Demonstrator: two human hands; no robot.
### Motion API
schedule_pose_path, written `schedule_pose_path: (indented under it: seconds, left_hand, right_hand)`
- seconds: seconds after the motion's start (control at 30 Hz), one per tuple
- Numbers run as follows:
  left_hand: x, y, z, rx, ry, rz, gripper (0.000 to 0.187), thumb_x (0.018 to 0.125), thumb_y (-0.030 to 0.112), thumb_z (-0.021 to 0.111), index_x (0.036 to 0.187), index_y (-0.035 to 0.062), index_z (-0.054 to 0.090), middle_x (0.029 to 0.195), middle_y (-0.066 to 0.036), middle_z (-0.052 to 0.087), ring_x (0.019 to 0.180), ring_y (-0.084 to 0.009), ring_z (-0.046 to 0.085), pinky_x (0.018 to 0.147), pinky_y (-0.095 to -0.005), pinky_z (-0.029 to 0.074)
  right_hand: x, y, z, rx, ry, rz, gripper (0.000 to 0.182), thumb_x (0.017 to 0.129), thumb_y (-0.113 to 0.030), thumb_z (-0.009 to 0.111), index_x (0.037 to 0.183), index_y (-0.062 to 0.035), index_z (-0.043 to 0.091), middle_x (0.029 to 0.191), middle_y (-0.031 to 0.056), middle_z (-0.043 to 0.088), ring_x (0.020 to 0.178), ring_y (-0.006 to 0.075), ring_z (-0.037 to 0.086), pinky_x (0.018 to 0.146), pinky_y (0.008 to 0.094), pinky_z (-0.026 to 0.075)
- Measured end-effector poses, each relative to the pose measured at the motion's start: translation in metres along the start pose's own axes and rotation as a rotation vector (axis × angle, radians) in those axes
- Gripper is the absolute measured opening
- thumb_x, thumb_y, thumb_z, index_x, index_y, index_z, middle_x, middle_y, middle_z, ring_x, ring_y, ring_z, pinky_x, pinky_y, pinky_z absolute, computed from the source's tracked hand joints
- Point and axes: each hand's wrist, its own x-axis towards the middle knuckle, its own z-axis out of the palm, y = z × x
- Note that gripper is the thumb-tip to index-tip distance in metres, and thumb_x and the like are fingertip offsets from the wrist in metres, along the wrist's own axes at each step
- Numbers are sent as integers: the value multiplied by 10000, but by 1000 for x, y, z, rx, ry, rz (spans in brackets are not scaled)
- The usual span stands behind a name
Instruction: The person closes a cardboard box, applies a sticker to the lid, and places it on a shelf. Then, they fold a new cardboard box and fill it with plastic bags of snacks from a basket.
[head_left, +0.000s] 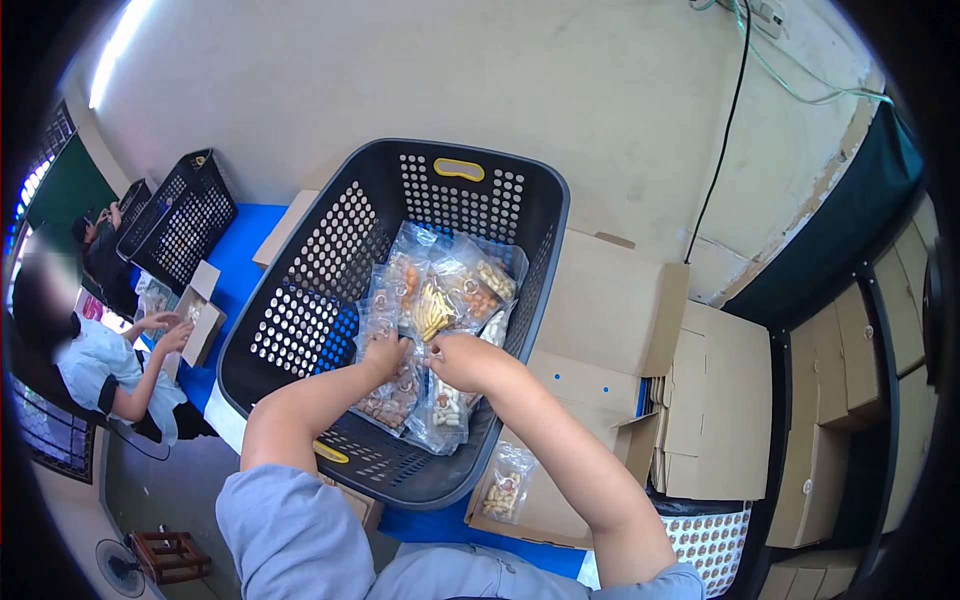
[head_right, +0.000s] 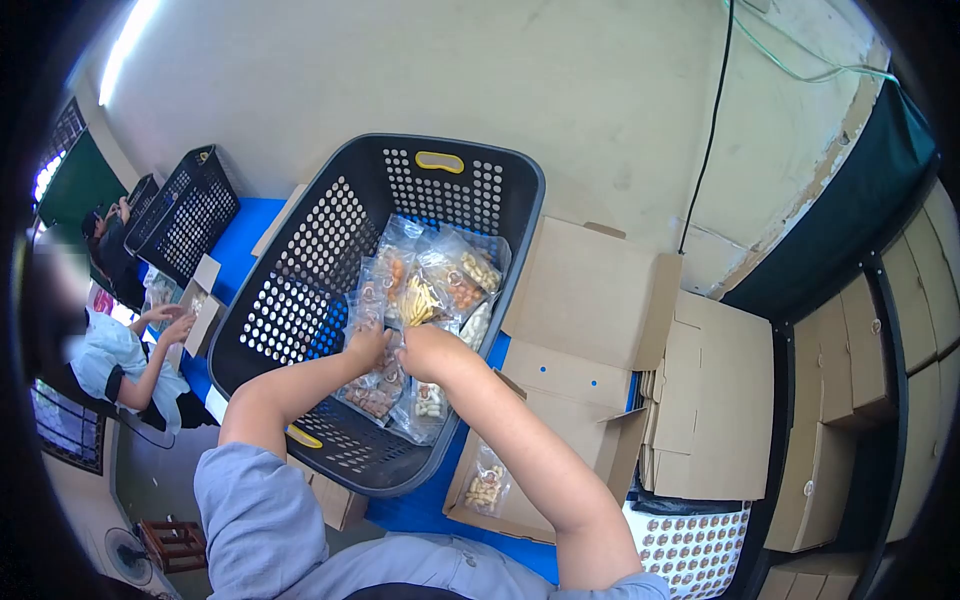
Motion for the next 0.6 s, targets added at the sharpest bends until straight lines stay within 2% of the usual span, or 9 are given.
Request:
schedule_pose_path:
  seconds: [0.03,0.13,0.2,0.33,0.4,0.47,0.53,0.57,0.6]
  left_hand:
    - [-1,1,-1,3,6,3,685,637,265,835,1199,118,471,1257,-190,482,1103,-415,566,906,-470,488]
    - [0,-2,-5,55,110,49,503,731,211,763,1151,111,505,1154,-178,559,1003,-395,624,823,-445,530]
    - [9,-5,-17,-59,162,-15,311,808,133,660,1094,107,541,1038,-166,628,914,-350,668,736,-409,558]
    - [22,-14,-74,-137,267,-77,294,769,40,625,1056,70,566,945,-170,656,810,-338,678,686,-411,561]
    - [6,-8,-137,-327,318,-159,270,759,-22,584,1021,43,583,1018,-195,642,875,-348,660,741,-425,547]
    - [-10,-12,-176,-363,636,6,298,771,32,619,1058,27,538,994,-210,639,880,-369,652,747,-440,540]
    - [-41,3,-223,-283,770,77,385,741,-7,608,1110,31,505,1177,-197,574,968,-354,627,776,-421,538]
    - [-61,19,-245,-238,851,108,376,759,-35,574,1124,30,507,1237,-179,553,1032,-333,607,794,-399,544]
    - [-84,35,-262,-237,893,166,386,782,-41,546,1158,33,504,1288,-161,529,1078,-318,588,814,-379,547]
  right_hand:
    - [0,0,0,-2,-8,12,362,898,-295,563,1110,-4,612,1036,216,654,999,367,615,863,424,478]
    - [1,0,1,-8,-20,27,354,891,-288,570,1092,-1,621,1035,216,654,1001,367,614,862,425,478]
    - [0,-1,-1,-2,-33,28,355,880,-278,575,1070,17,627,1044,227,650,991,374,617,862,427,478]
    - [2,1,-5,5,-53,49,369,878,-282,570,1042,44,625,1057,240,644,995,382,616,867,434,476]
    - [-2,-3,-12,25,53,91,438,907,-321,541,1122,59,578,1062,270,631,998,403,610,866,449,473]
    - [1,-5,-13,220,346,115,545,940,-381,500,1259,60,469,1101,302,603,1043,434,581,895,461,455]
    - [14,2,-12,373,744,30,618,960,-424,474,1356,37,359,1156,272,593,1089,358,590,913,409,460]
    - [10,3,-17,373,756,69,618,960,-424,474,1356,37,359,1156,272,593,1089,358,590,913,409,460]
    - [4,2,-28,702,829,5,613,962,-426,476,1368,19,361,1182,241,578,1106,317,577,917,396,460]
